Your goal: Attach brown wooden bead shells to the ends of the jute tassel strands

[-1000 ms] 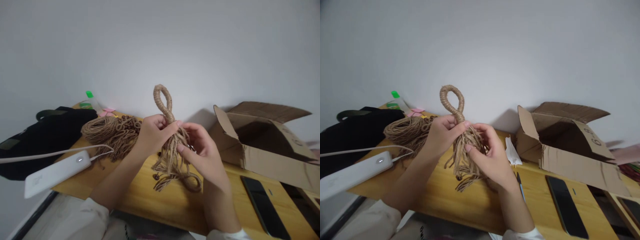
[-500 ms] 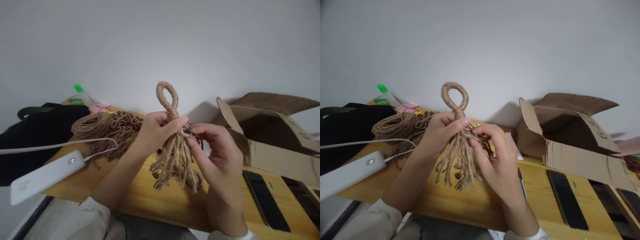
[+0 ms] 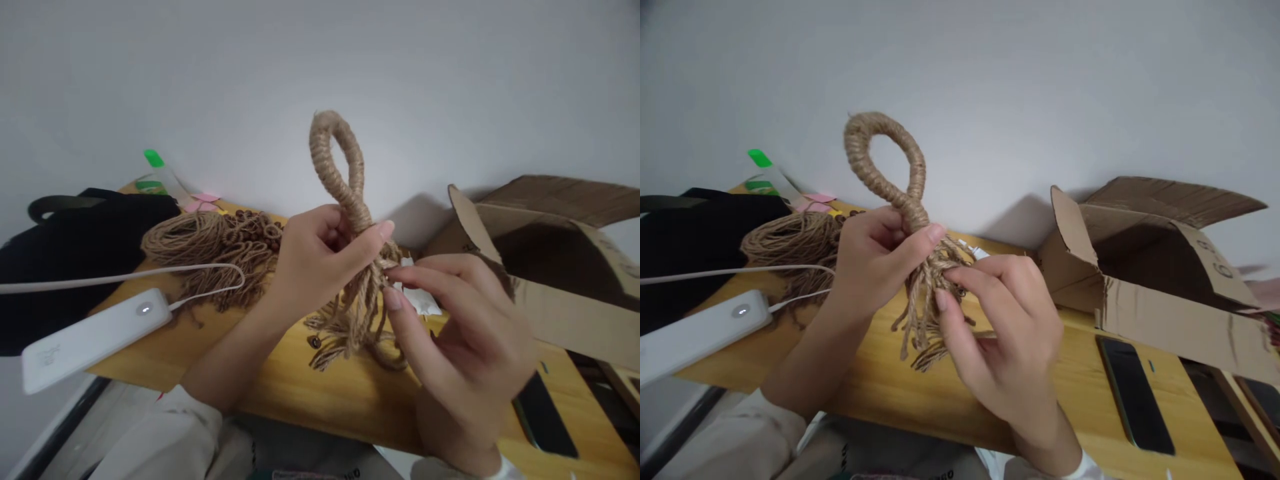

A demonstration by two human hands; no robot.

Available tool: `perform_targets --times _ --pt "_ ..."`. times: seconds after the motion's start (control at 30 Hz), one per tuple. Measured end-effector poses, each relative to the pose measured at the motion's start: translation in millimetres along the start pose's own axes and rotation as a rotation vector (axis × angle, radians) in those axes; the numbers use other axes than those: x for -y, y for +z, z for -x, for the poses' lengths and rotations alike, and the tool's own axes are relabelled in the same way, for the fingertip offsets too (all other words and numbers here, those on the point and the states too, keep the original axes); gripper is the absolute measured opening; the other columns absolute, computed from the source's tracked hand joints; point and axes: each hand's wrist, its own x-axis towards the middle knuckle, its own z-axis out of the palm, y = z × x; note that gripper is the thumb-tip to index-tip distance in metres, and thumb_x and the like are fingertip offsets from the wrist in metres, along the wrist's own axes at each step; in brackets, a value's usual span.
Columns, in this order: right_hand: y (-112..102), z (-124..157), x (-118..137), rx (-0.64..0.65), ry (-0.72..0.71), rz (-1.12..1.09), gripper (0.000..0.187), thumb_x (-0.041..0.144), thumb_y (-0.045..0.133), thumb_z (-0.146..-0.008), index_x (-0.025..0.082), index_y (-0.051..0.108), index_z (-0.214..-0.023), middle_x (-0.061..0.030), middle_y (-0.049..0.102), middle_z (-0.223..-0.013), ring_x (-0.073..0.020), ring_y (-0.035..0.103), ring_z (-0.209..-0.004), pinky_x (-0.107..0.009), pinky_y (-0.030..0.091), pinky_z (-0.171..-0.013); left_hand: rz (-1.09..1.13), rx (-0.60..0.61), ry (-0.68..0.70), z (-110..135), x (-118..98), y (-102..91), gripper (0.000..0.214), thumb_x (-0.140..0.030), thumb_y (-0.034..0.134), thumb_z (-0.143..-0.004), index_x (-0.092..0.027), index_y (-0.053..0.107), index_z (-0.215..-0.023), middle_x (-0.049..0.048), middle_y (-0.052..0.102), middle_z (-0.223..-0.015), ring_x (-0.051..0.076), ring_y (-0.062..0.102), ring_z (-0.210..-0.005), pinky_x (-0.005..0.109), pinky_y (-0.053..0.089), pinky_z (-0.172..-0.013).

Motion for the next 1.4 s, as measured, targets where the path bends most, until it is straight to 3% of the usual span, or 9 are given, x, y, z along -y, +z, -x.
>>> perform_targets --times 0.33,0.7,1.4 --pt "3.1 1.1 -0.4 -0.033 0.021 0.061 0.02 0.006 0.067 -0.075 0.02 0.065 -0.09 -0.0009 0.062 -0.081 -0.0125 0.057 -0.072 -0.029 0.048 -0.064 -0.114 -0.092 0.156 7.6 -4.5 4.0 0.027 -0.033 0.069 -0.075 -0.017 0.055 -0.058 -0.0055 0.049 -0.05 0.005 0.041 -0.046 0.019 0.033 -0.044" --pt "0.9 3.2 -0.6 -0.046 0.006 0.107 0.022 0.008 0.068 -0.075 0.022 0.063 -0.091 -0.0012 0.062 -0.082 -0.0134 0.059 -0.072 -0.03 0.051 -0.064 -0.079 -0.065 0.042 8.7 -8.2 5.4 0.03 -0.037 0.068 -0.075 -0.018 0.054 -0.057 -0.0042 0.05 -0.051 0.007 0.043 -0.05 0.022 0.033 -0.047" --pt "3.7 7.5 -2.0 -0.087 -0.1 0.237 0.025 0.01 0.072 -0.07 0.021 0.062 -0.09 -0.001 0.063 -0.084 -0.0147 0.059 -0.072 -0.032 0.049 -0.063 -0.12 -0.032 0.046 6.9 -6.1 5.2 0.031 -0.033 0.067 -0.075 -0.018 0.05 -0.055 -0.0041 0.047 -0.048 0.008 0.043 -0.049 0.022 0.032 -0.046"
